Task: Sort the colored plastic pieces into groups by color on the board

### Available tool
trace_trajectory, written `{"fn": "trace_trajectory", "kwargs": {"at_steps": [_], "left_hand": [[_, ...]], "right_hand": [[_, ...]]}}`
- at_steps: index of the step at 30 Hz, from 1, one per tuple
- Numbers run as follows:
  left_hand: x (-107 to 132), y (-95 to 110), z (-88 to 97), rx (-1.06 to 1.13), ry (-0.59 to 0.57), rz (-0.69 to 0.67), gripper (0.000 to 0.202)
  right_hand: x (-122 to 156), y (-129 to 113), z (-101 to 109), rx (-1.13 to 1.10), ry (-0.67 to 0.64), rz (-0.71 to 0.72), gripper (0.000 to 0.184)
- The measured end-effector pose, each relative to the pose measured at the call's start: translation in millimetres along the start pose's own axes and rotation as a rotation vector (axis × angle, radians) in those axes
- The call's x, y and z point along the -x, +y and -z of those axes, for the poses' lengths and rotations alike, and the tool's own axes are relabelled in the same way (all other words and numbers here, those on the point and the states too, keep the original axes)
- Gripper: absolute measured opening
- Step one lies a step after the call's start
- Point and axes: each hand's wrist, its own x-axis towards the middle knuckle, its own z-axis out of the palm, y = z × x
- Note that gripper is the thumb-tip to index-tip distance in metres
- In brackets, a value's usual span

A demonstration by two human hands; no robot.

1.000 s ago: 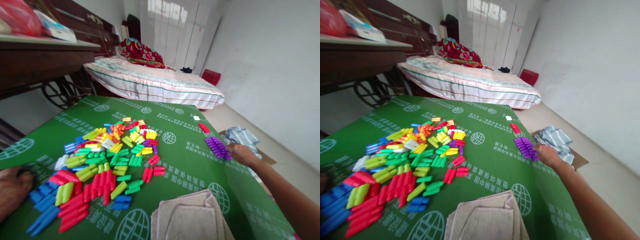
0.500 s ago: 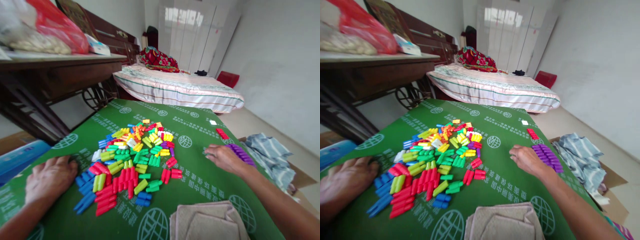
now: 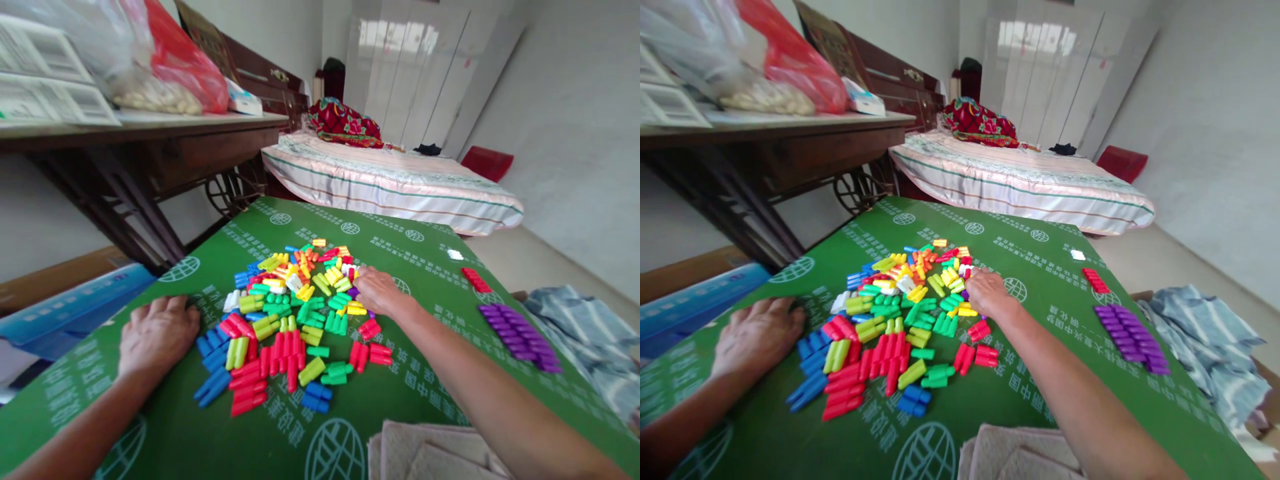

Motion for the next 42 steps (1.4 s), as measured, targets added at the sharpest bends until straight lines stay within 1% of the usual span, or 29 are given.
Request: {"fn": "trace_trajectory", "kwargs": {"at_steps": [5, 7, 10, 13, 15, 16, 19, 22, 24, 27, 30, 32, 34, 37, 40, 42], "left_hand": [[3.3, 1.8, -0.4, 0.020, 0.027, -0.003, 0.058], [4.2, 1.7, -0.5, 0.024, 0.036, -0.002, 0.057], [5.2, 1.0, 0.1, 0.030, 0.039, 0.000, 0.055], [5.5, 0.7, 0.5, 0.042, 0.038, 0.003, 0.055], [5.3, 0.8, 0.1, 0.046, 0.043, 0.002, 0.055], [5.1, 0.9, -0.1, 0.049, 0.045, 0.002, 0.055], [4.9, 1.6, 0.0, 0.054, 0.042, 0.000, 0.056], [5.7, 2.3, 2.0, 0.062, 0.028, -0.014, 0.058], [6.4, 2.7, 3.8, 0.068, 0.021, -0.018, 0.058], [6.7, 2.9, 5.5, 0.075, 0.028, -0.020, 0.057], [5.7, 2.2, 5.1, 0.069, 0.028, -0.022, 0.056], [5.3, 1.6, 4.2, 0.060, 0.023, -0.018, 0.056], [5.5, 1.3, 3.5, 0.054, 0.026, -0.022, 0.057], [7.0, 1.9, 3.9, 0.057, 0.030, -0.028, 0.057], [7.7, 3.3, 5.4, 0.063, 0.017, -0.023, 0.058], [7.1, 3.9, 6.2, 0.061, 0.008, -0.014, 0.057]], "right_hand": [[-4.8, -6.7, -8.6, -0.004, 0.007, -0.070, 0.027], [-2.7, -6.4, -10.7, -0.014, 0.018, -0.062, 0.026], [3.1, -2.3, -14.6, -0.045, 0.033, -0.015, 0.024], [13.5, 7.2, -23.2, -0.151, 0.130, 0.028, 0.020], [23.6, 15.6, -31.0, -0.230, 0.218, 0.029, 0.015], [29.4, 19.9, -34.8, -0.256, 0.242, 0.022, 0.012], [45.5, 29.2, -42.2, -0.299, 0.250, -0.009, 0.013], [51.6, 28.6, -40.5, -0.275, 0.244, -0.039, 0.021], [47.3, 22.6, -35.6, -0.233, 0.220, -0.046, 0.027], [32.1, 9.4, -28.2, -0.177, 0.143, -0.090, 0.035], [16.2, -2.7, -26.0, -0.179, 0.078, -0.152, 0.038], [10.4, -7.9, -27.3, -0.203, 0.087, -0.163, 0.037], [10.4, -10.0, -28.8, -0.229, 0.134, -0.148, 0.035], [22.1, -6.3, -29.4, -0.266, 0.233, -0.159, 0.040], [45.8, 5.3, -28.8, -0.258, 0.302, -0.271, 0.045], [65.2, 14.6, -29.7, -0.211, 0.300, -0.368, 0.044]]}}
